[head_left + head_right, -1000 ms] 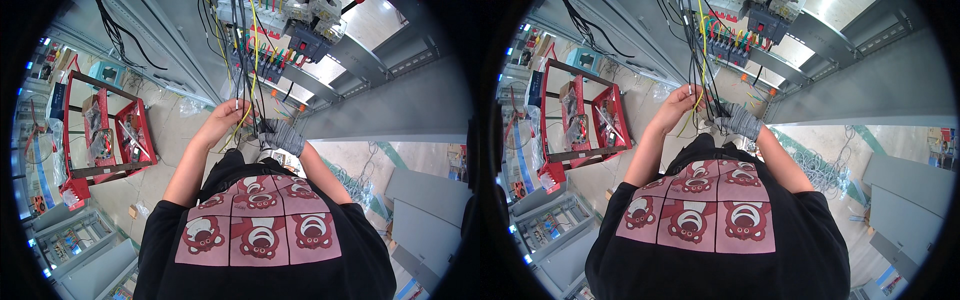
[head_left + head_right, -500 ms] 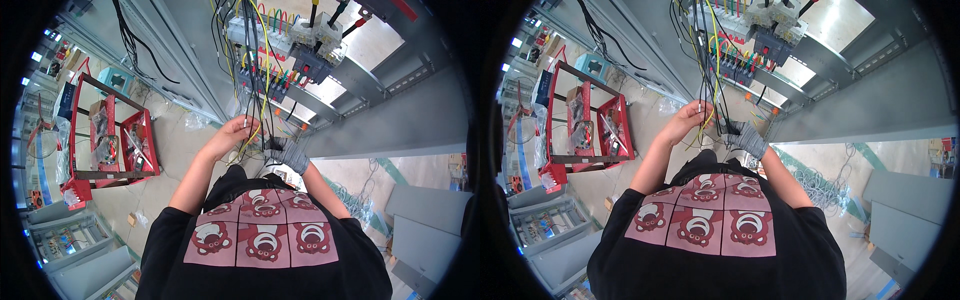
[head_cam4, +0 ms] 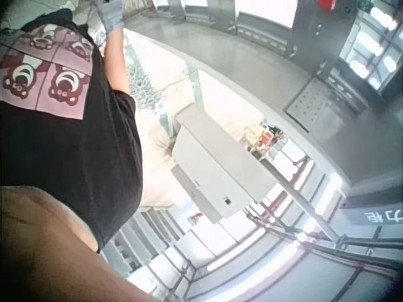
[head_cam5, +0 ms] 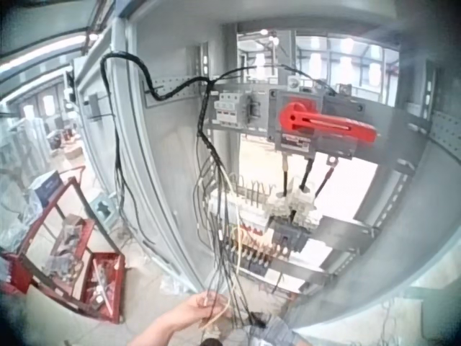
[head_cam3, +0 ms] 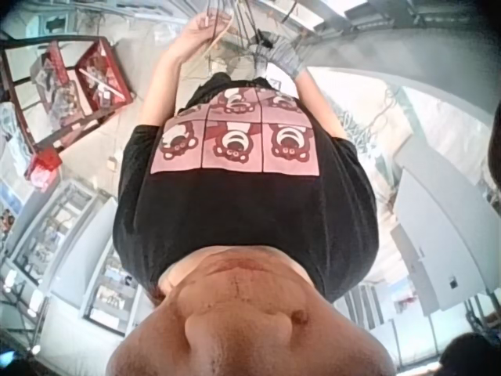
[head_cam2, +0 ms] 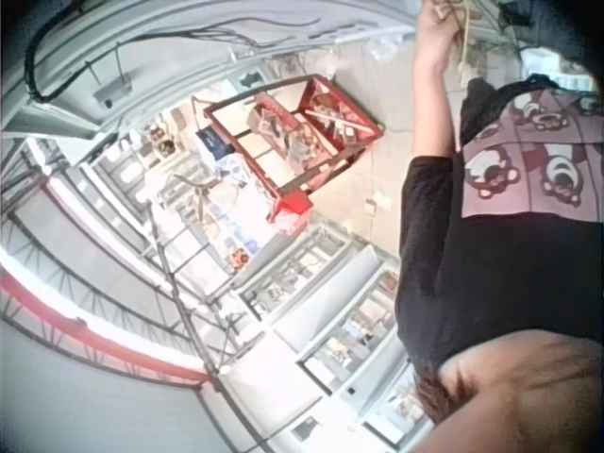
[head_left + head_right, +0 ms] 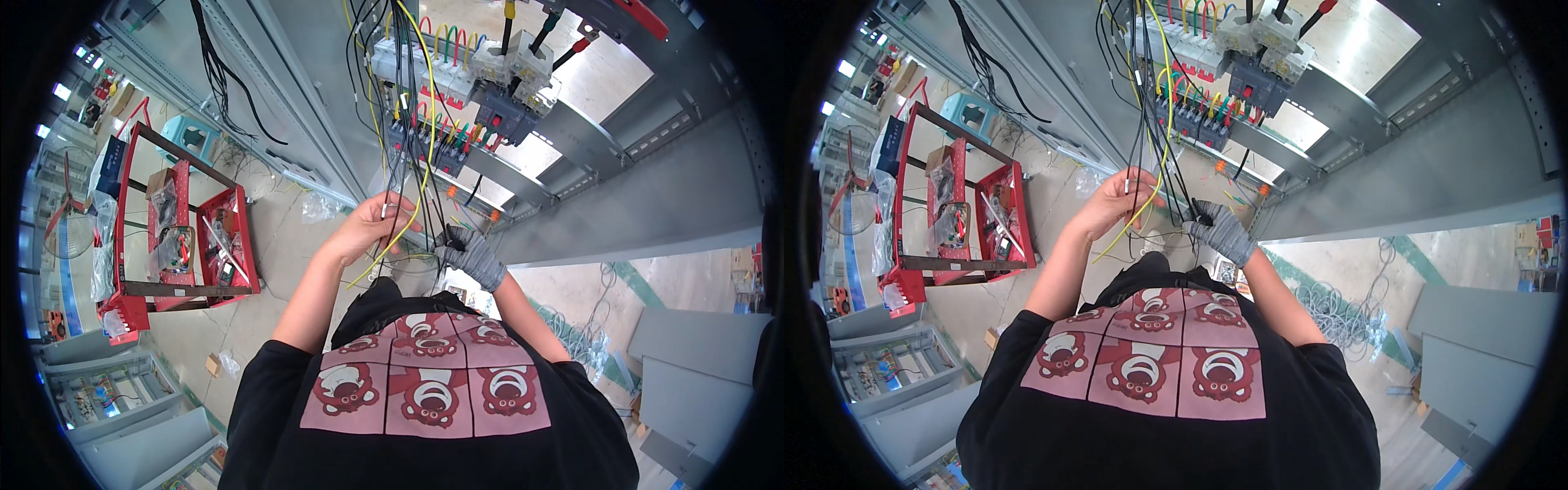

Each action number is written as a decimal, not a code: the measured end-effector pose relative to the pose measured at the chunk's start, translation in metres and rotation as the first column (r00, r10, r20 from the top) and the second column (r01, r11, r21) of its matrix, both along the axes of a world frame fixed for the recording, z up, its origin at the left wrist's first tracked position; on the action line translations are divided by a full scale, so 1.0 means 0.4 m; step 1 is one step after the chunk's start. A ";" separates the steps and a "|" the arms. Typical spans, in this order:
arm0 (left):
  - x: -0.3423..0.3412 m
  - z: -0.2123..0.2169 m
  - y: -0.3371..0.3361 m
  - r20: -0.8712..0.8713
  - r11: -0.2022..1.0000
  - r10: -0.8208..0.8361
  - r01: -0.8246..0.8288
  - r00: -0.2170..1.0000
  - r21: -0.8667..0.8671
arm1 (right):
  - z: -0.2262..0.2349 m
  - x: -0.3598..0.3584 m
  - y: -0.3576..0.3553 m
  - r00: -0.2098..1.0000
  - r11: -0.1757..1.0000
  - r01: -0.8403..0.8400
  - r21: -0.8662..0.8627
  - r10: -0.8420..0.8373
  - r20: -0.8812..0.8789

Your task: The person organizes and routes multiple colored wires inside an open electrical cabinet. They separate, align, and bundle the wires by hand, then secure them to the cabinet interior using cable ties.

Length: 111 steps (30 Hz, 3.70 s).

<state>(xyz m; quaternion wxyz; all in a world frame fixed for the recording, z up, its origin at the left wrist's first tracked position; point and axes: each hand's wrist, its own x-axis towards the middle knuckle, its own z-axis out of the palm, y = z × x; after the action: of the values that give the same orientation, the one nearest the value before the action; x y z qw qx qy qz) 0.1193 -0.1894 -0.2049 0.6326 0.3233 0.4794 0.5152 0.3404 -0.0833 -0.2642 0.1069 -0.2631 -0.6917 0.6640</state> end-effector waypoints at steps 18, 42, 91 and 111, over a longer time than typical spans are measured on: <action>0.029 0.013 -0.010 -0.102 0.999 0.024 -0.020 0.995 0.046 | -0.028 -0.072 -0.030 0.996 0.996 -0.082 -0.045 0.084 0.023; 0.054 -0.020 0.045 -0.132 0.926 0.339 -0.305 0.932 0.224 | -0.032 -0.065 -0.040 0.990 0.986 -0.116 -0.122 0.105 -0.092; -0.022 0.044 -0.111 -0.311 0.853 0.520 -0.465 0.795 0.237 | 0.177 -0.249 0.005 0.967 0.980 0.181 0.087 -0.161 -0.199; -0.029 0.047 -0.124 -0.299 0.859 0.509 -0.451 0.807 0.244 | 0.149 -0.262 0.009 0.991 0.986 -0.066 0.151 0.082 -0.102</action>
<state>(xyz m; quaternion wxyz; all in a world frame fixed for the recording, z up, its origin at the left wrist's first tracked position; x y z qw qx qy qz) 0.1078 -0.2388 -0.1862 0.3565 0.3283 0.6078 0.6291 0.2355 -0.0799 -0.2047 0.1383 -0.1925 -0.7415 0.6277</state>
